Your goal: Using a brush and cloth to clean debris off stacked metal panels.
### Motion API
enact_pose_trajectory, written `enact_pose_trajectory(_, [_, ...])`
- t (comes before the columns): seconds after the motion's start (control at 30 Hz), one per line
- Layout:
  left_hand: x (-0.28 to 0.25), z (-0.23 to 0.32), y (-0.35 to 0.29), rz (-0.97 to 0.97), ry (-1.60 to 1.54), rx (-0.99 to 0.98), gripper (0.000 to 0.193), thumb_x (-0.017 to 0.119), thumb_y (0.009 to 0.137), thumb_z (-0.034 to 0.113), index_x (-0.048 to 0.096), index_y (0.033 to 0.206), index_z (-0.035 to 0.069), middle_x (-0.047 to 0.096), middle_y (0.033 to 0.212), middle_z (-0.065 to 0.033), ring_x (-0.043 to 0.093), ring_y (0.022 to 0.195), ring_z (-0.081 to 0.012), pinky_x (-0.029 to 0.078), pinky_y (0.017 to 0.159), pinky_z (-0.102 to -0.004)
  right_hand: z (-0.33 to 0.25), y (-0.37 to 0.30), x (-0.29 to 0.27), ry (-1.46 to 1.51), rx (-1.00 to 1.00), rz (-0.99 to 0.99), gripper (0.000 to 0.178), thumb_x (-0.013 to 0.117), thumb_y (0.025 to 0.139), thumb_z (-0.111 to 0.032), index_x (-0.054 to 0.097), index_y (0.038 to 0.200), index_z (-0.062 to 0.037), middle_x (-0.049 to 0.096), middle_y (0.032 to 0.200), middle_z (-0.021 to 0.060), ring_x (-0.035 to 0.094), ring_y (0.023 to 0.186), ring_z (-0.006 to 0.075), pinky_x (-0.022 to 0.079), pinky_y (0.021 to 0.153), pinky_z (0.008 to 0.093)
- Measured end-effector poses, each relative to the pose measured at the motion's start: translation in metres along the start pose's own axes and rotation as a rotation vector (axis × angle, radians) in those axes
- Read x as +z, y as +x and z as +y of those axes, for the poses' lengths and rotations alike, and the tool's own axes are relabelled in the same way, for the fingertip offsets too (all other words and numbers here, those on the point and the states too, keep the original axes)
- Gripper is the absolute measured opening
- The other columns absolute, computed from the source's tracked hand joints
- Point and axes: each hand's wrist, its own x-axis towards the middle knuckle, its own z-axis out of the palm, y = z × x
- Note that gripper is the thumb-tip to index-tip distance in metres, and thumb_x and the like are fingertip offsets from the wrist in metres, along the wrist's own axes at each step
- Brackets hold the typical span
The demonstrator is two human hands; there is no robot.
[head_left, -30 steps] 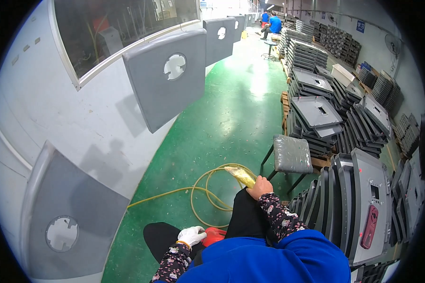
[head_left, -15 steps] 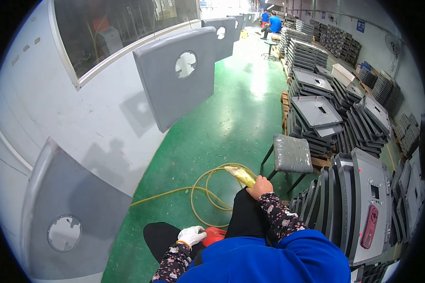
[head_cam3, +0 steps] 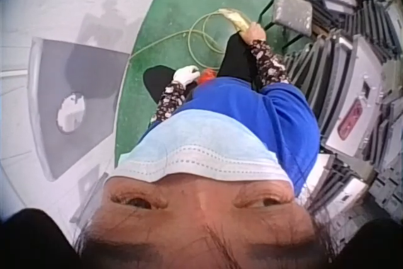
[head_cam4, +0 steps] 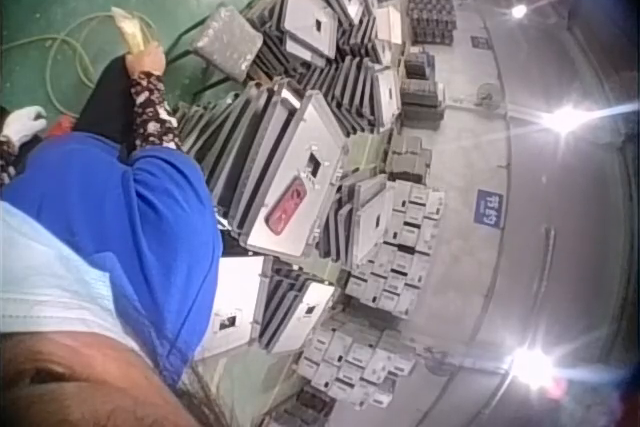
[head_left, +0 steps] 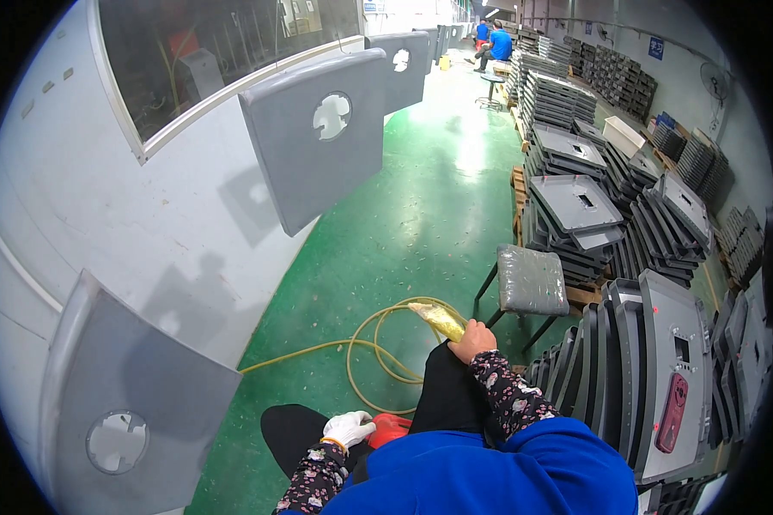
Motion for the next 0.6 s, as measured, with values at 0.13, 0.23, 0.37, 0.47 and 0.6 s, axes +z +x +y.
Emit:
enact_pose_trajectory(0.13, [-0.0027,0.0036,-0.0029,0.005,-0.004,-0.005,0.046,0.053,0.078,0.050,0.066,0.111,0.020,0.068,0.105,-0.0126,0.063,0.101,-0.0315,0.047,0.088,-0.0413,0.0011,0.0003,0.0002,-0.005,0.002,-0.009,0.060,0.075,0.068,-0.042,0.054,0.105,0.0000,0.060,0.100,0.0182,0.062,0.094,0.0333,0.051,0.082,0.0420])
enact_pose_trajectory(0.23, [-0.0052,0.0067,-0.0050,-0.004,-0.006,-0.007,0.046,0.053,0.078,0.050,0.066,0.111,0.019,0.068,0.105,-0.0123,0.063,0.100,-0.0315,0.048,0.088,-0.0412,0.0016,0.0009,0.0005,-0.010,0.003,-0.016,0.060,0.075,0.068,-0.042,0.054,0.105,0.0000,0.060,0.100,0.0183,0.062,0.094,0.0331,0.051,0.082,0.0420])
enact_pose_trajectory(0.37, [-0.0038,0.0052,-0.0042,-0.006,-0.012,0.002,0.046,0.053,0.078,0.049,0.066,0.110,0.019,0.068,0.104,-0.0122,0.063,0.100,-0.0313,0.048,0.087,-0.0413,0.0015,0.0012,-0.0006,-0.016,0.002,-0.024,0.060,0.075,0.068,-0.043,0.053,0.105,0.0000,0.061,0.100,0.0182,0.062,0.094,0.0330,0.051,0.082,0.0419])
enact_pose_trajectory(0.47, [-0.0013,0.0030,-0.0025,0.008,-0.016,0.010,0.046,0.054,0.078,0.049,0.067,0.110,0.019,0.068,0.104,-0.0119,0.063,0.100,-0.0313,0.048,0.087,-0.0412,0.0013,0.0007,-0.0008,-0.012,0.007,-0.027,0.060,0.075,0.068,-0.043,0.054,0.105,-0.0001,0.060,0.100,0.0182,0.062,0.094,0.0332,0.051,0.083,0.0419])
enact_pose_trajectory(0.6, [0.0001,0.0023,-0.0012,0.012,-0.017,0.014,0.046,0.054,0.078,0.049,0.067,0.110,0.019,0.068,0.104,-0.0117,0.063,0.100,-0.0310,0.047,0.087,-0.0410,0.0017,0.0013,-0.0003,-0.013,-0.010,-0.007,0.059,0.075,0.067,-0.042,0.054,0.103,0.0004,0.060,0.098,0.0183,0.062,0.091,0.0330,0.052,0.080,0.0415])
